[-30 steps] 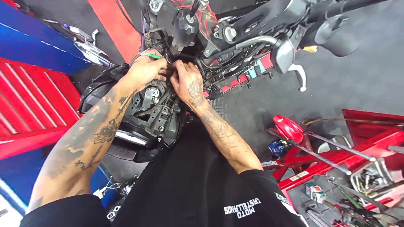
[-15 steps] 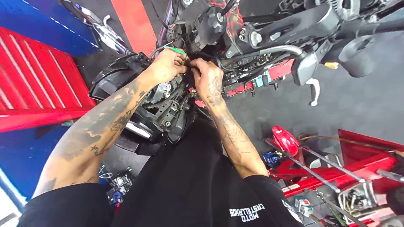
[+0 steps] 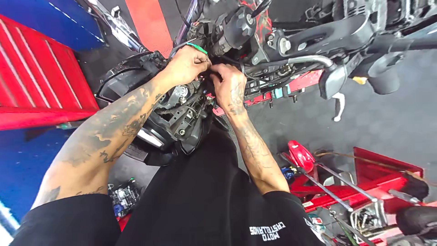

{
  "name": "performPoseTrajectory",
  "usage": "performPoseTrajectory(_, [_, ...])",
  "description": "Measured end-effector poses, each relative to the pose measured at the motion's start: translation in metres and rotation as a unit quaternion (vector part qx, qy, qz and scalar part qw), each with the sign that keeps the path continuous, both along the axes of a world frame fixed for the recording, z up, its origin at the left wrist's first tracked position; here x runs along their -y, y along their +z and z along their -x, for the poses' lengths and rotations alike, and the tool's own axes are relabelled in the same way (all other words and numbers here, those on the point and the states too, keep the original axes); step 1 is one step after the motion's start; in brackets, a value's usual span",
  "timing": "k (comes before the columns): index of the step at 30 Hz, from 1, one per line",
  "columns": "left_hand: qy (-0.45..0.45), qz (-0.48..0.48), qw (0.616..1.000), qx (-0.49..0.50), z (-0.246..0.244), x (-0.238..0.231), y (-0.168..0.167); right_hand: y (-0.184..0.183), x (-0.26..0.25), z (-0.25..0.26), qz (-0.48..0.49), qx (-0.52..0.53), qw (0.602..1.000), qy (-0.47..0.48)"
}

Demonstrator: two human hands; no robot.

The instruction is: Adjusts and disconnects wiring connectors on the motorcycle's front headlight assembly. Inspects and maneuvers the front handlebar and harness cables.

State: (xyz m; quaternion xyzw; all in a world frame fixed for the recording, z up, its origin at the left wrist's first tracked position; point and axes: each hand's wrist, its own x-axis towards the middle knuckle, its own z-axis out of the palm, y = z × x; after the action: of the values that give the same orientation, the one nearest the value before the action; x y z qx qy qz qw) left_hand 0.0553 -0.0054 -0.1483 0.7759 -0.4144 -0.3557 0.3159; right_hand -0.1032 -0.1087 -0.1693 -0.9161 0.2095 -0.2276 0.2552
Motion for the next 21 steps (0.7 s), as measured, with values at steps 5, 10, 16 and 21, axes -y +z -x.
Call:
performPoseTrajectory(5, [0.033,-0.013,0.999,-0.026,0.003,0.005,0.004,0.0,0.0,-0.001,0.104,0.045,0.988,0.109])
performPoseTrajectory(10, [0.057,-0.042,0.996,-0.059,0.004,0.009,0.007,0.005,0.017,-0.001,0.14,0.064,0.972,0.179])
performPoseTrajectory(16, [0.052,-0.033,0.994,-0.094,0.002,0.006,0.007,0.002,0.009,-0.004,0.128,0.064,0.99,0.017])
performPoseTrajectory(21, [0.029,-0.028,0.996,-0.085,0.0,0.004,0.006,-0.007,0.001,-0.007,0.105,0.041,0.99,-0.085])
